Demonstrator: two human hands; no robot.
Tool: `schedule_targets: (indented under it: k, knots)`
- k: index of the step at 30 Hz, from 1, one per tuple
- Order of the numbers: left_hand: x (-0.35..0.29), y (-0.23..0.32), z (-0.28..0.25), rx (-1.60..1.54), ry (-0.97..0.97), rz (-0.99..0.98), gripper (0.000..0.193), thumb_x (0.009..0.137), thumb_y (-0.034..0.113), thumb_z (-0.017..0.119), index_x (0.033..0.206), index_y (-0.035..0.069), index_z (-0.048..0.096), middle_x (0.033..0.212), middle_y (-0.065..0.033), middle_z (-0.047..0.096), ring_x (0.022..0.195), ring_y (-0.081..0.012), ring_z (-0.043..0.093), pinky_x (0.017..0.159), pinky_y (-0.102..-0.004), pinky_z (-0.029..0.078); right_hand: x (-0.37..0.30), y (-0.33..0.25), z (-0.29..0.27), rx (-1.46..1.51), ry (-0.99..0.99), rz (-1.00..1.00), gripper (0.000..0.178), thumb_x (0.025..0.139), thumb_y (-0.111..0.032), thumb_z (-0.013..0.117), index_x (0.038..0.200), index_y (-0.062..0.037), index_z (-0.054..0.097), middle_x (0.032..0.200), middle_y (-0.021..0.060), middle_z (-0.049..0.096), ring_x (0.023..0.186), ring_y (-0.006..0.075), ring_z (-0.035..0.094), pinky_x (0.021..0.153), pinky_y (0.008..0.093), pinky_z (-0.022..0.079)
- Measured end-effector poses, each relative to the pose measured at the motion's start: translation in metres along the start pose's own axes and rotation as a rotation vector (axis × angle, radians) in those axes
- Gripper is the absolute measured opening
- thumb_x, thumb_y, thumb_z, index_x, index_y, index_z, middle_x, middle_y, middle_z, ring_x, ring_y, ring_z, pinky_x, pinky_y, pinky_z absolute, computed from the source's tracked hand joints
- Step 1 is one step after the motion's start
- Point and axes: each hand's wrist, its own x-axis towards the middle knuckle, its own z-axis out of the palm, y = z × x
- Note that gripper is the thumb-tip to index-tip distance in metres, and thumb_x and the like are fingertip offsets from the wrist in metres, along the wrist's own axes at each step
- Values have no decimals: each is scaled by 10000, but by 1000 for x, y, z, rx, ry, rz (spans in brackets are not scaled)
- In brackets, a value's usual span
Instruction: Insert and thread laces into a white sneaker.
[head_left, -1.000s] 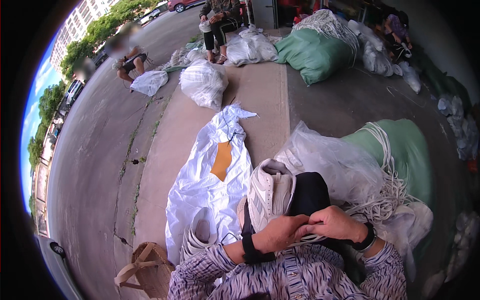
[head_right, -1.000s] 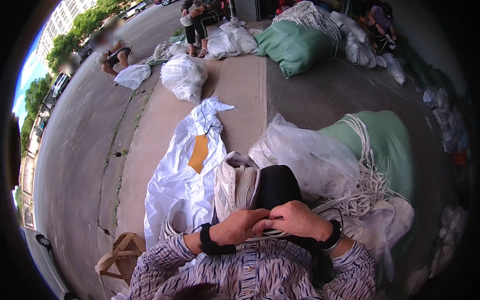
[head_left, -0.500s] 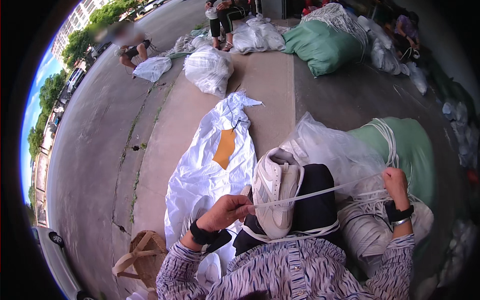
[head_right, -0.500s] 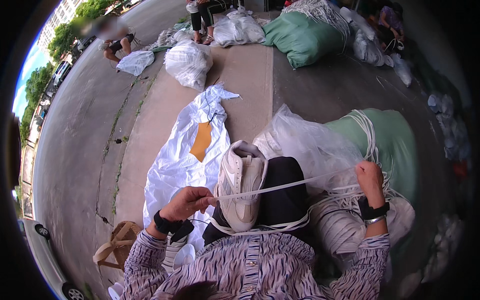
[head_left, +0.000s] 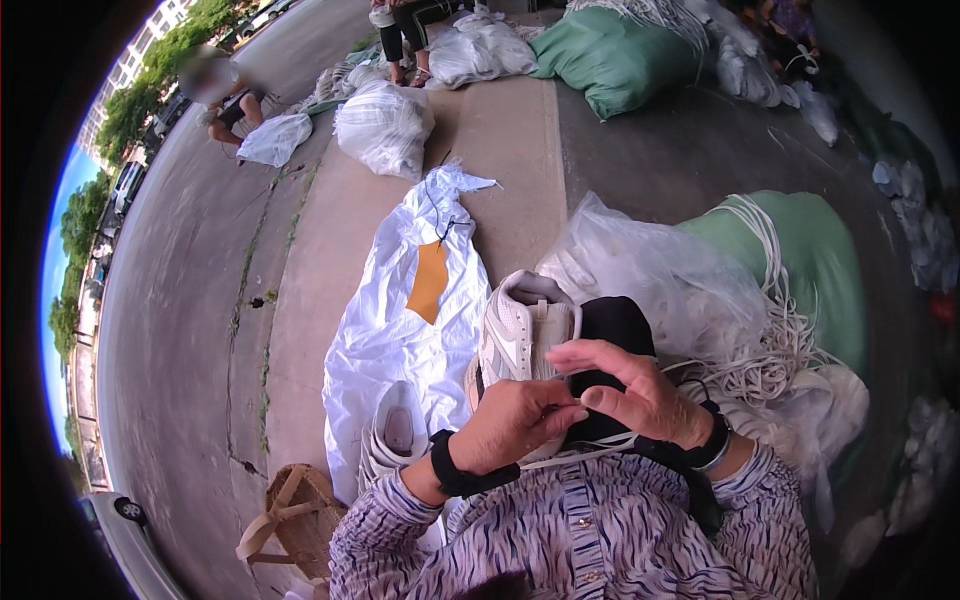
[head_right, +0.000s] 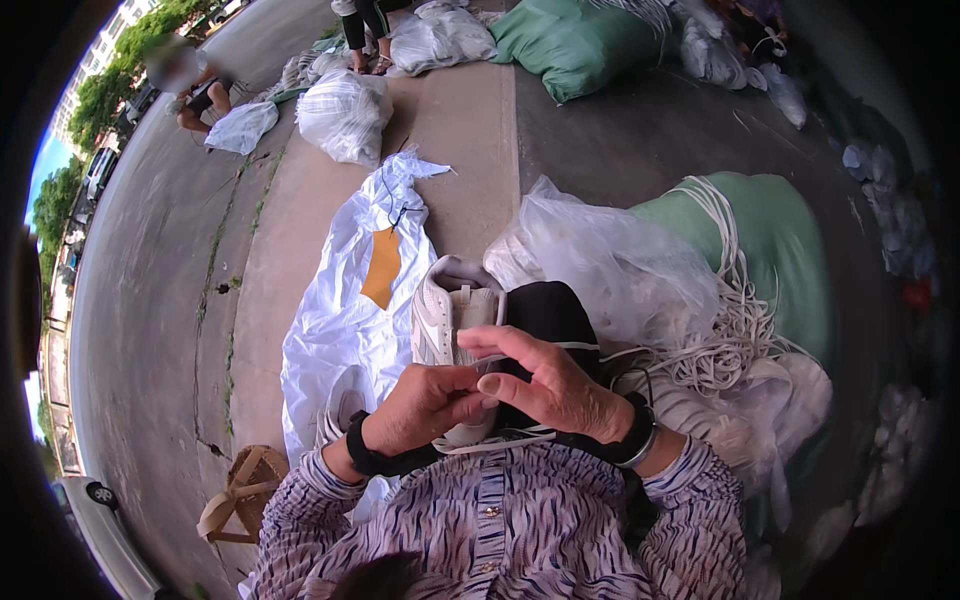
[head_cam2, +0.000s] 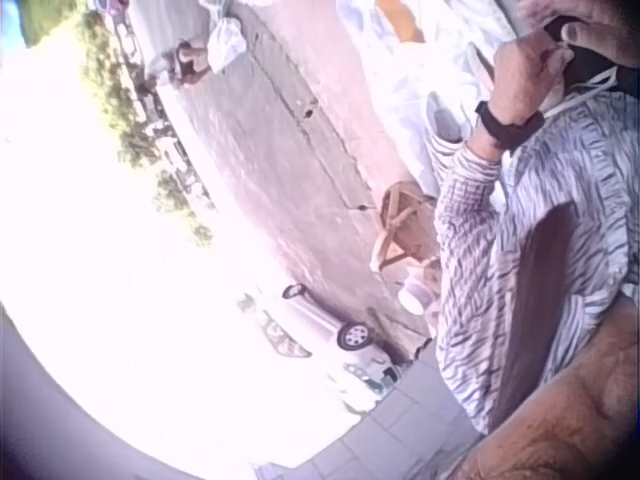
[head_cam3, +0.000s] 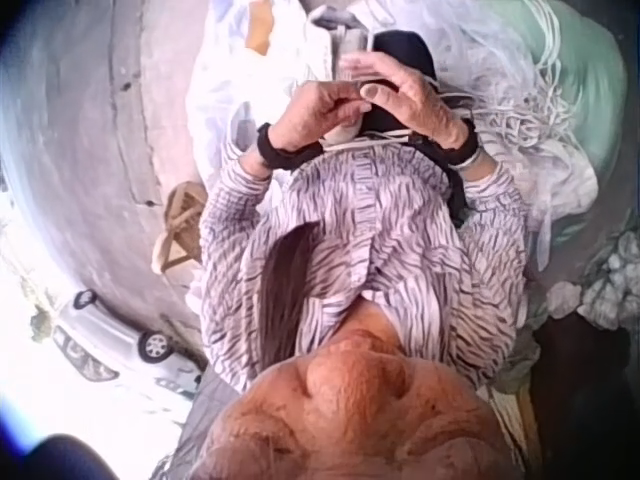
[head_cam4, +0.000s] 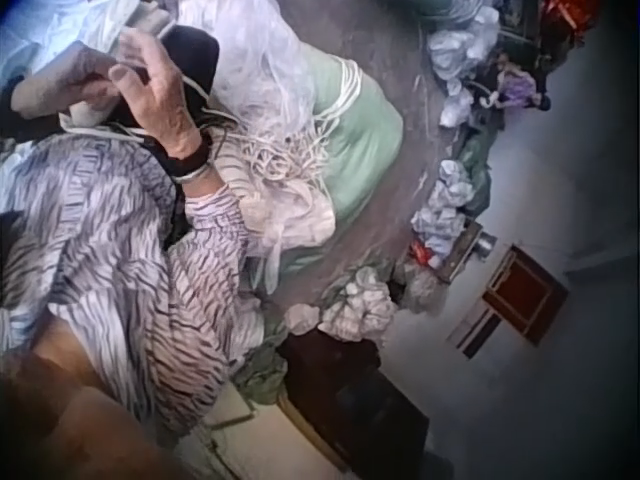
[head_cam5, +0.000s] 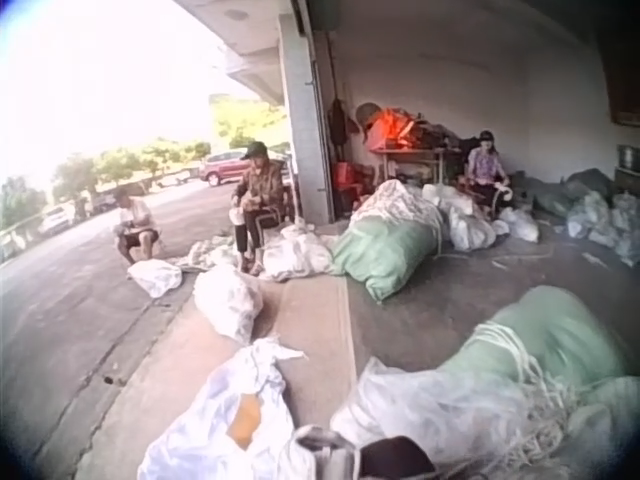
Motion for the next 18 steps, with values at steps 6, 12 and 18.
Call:
schedule_targets:
  k: [6,12,18]
  knots:
    - [-11,-23,-6,-220,-42,-161,137,875,101,620,949,-15,626,767,-24,636,678,-55,552,580,-205,453,-5,16,7,168,-219,368,319,920,-204,532,1162,2,537,708,54,615,604,119,608,569,273,479]
    - [-17,-50,5,-405,305,-134,114,875,96,621,921,1,581,786,7,593,720,-45,530,655,-189,440,-13,-19,-66,-829,274,198,94,833,-48,559,911,-17,601,713,156,605,608,271,610,566,319,466]
    - [-7,-71,6,-108,337,-268,255,763,132,727,752,39,489,667,-4,527,615,-76,479,549,-239,410,2,-27,-45,-338,231,247,86,801,0,586,876,4,626,780,108,605,641,221,585,590,292,459]
